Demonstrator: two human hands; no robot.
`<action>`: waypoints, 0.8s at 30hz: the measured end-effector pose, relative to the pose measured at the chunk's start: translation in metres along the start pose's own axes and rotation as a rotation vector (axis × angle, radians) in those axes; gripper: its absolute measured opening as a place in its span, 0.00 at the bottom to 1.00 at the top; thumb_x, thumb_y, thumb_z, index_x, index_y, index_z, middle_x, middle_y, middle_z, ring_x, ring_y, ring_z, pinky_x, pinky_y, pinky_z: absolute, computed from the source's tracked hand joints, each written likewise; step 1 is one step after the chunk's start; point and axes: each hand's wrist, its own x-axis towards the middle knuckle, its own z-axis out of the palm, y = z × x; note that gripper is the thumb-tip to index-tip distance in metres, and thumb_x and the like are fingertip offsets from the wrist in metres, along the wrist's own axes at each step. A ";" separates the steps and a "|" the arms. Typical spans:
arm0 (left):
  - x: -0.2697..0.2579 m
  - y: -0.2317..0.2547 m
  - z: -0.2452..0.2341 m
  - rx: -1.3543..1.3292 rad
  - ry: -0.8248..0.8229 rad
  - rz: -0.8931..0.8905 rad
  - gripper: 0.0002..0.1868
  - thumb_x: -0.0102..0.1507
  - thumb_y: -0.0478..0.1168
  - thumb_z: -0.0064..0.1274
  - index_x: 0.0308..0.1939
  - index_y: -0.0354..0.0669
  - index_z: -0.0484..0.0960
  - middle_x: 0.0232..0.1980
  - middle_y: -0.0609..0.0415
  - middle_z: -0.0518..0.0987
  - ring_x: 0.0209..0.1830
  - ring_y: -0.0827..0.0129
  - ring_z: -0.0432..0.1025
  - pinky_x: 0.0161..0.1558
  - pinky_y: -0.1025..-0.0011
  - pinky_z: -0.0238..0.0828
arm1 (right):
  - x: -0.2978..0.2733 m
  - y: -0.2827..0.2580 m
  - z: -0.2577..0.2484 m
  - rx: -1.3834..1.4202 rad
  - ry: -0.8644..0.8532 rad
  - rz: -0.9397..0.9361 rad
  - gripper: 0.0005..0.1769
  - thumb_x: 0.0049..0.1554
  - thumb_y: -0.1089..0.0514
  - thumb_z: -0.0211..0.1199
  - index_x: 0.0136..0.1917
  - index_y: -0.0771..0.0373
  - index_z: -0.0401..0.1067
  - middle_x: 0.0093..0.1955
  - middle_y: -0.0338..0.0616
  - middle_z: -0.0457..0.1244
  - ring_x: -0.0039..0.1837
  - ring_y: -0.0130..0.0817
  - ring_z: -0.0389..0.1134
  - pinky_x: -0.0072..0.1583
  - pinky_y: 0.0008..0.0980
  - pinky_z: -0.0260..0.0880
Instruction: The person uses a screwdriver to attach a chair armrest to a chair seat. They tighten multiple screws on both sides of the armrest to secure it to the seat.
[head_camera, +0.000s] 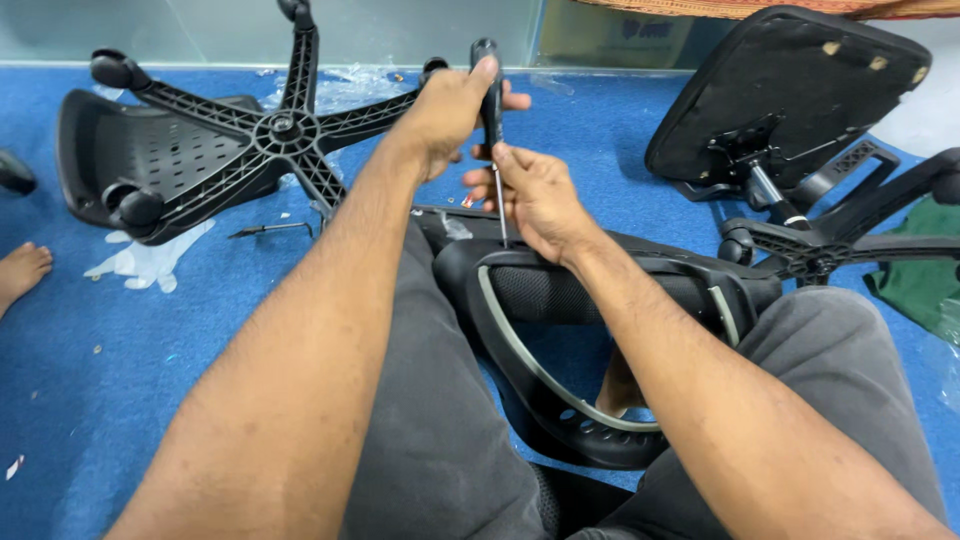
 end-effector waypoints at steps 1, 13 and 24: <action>0.003 0.003 -0.001 0.021 0.014 -0.068 0.22 0.68 0.59 0.44 0.38 0.47 0.83 0.39 0.62 0.86 0.30 0.86 0.76 0.23 0.74 0.73 | 0.001 0.002 0.000 -0.046 0.035 -0.027 0.18 0.66 0.49 0.58 0.58 0.66 0.76 0.48 0.45 0.71 0.46 0.26 0.70 0.49 0.26 0.72; 0.028 0.015 -0.002 0.074 0.084 0.084 0.11 0.65 0.47 0.52 0.37 0.43 0.76 0.37 0.50 0.90 0.32 0.75 0.79 0.30 0.68 0.78 | 0.004 -0.017 0.009 0.242 -0.059 0.026 0.28 0.64 0.43 0.50 0.62 0.70 0.68 0.51 0.47 0.70 0.49 0.32 0.73 0.53 0.33 0.77; 0.036 0.020 -0.020 0.290 0.169 0.115 0.22 0.57 0.49 0.70 0.50 0.40 0.87 0.38 0.52 0.85 0.31 0.73 0.78 0.30 0.72 0.76 | 0.011 -0.016 0.006 0.029 0.117 -0.025 0.20 0.61 0.62 0.65 0.63 0.71 0.64 0.52 0.54 0.69 0.50 0.37 0.74 0.53 0.32 0.77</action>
